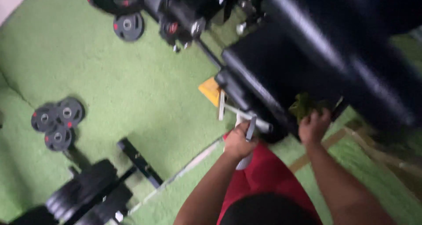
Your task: Cleaning weight machines and gym equipment with a spray bottle and cloth.
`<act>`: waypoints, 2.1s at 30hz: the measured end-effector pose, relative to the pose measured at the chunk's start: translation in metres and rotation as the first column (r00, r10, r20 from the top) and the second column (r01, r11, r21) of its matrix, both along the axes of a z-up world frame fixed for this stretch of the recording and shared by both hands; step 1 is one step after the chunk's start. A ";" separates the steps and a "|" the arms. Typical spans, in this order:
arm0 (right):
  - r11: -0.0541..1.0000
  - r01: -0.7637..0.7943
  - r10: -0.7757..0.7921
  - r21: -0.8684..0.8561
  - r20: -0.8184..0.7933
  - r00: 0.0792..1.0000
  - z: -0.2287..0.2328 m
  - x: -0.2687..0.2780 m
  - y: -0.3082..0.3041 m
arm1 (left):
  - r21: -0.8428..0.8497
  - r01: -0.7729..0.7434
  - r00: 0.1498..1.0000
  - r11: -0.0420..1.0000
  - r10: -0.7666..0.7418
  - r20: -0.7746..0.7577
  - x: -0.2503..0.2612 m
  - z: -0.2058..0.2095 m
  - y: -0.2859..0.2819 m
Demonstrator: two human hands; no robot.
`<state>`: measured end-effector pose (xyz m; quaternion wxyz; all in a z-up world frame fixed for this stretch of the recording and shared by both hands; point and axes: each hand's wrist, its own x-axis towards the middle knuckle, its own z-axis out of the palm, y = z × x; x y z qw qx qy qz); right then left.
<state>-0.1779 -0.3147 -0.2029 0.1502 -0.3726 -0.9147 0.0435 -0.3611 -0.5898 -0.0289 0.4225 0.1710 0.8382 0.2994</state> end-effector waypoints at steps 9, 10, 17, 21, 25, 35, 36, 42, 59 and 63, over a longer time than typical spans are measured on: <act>0.958 -0.164 0.129 -0.237 -0.158 0.979 -0.001 -0.264 0.001 | 0.140 -0.057 0.993 0.989 0.071 -0.096 -0.099 0.011 0.082; 0.937 -0.258 0.216 -0.237 -0.190 0.958 0.014 -0.277 0.000 | 0.120 -0.061 0.994 0.991 0.072 -0.085 -0.102 0.012 0.085; 0.957 -0.012 0.084 -0.289 0.237 0.968 0.058 -0.188 0.057 | 0.023 0.040 0.999 0.999 -0.041 0.035 -0.119 0.010 0.109; 0.953 0.012 0.020 -0.301 0.101 0.995 -0.060 -0.114 0.082 | 0.097 0.036 0.999 0.995 -0.037 -0.001 -0.121 -0.002 0.114; 0.966 0.200 -0.178 -0.161 0.145 0.973 -0.077 -0.138 0.087 | 0.058 0.053 0.997 0.997 -0.056 0.052 -0.141 0.007 0.121; 0.899 -0.108 0.011 -0.425 -0.225 0.974 0.018 -0.356 0.027 | 0.307 0.072 0.997 0.949 -0.073 -0.008 -0.194 -0.036 0.083; 0.904 -0.098 -0.002 -0.416 -0.234 0.972 0.008 -0.356 0.037 | 0.315 0.090 0.996 0.945 -0.089 -0.017 -0.207 -0.025 0.083; 0.923 -0.219 0.190 -0.317 -0.120 0.974 -0.018 -0.353 0.067 | 0.212 0.228 0.959 0.950 -0.257 0.123 -0.251 -0.007 0.053; 0.980 -0.123 0.080 -0.158 -0.253 0.964 0.045 -0.367 -0.078 | 0.276 0.254 0.959 0.927 -0.279 0.055 -0.321 0.012 0.015; 0.944 -0.293 0.285 -0.151 -0.071 0.956 0.047 -0.276 -0.077 | 0.240 0.281 0.943 0.929 -0.313 0.111 -0.320 0.007 0.010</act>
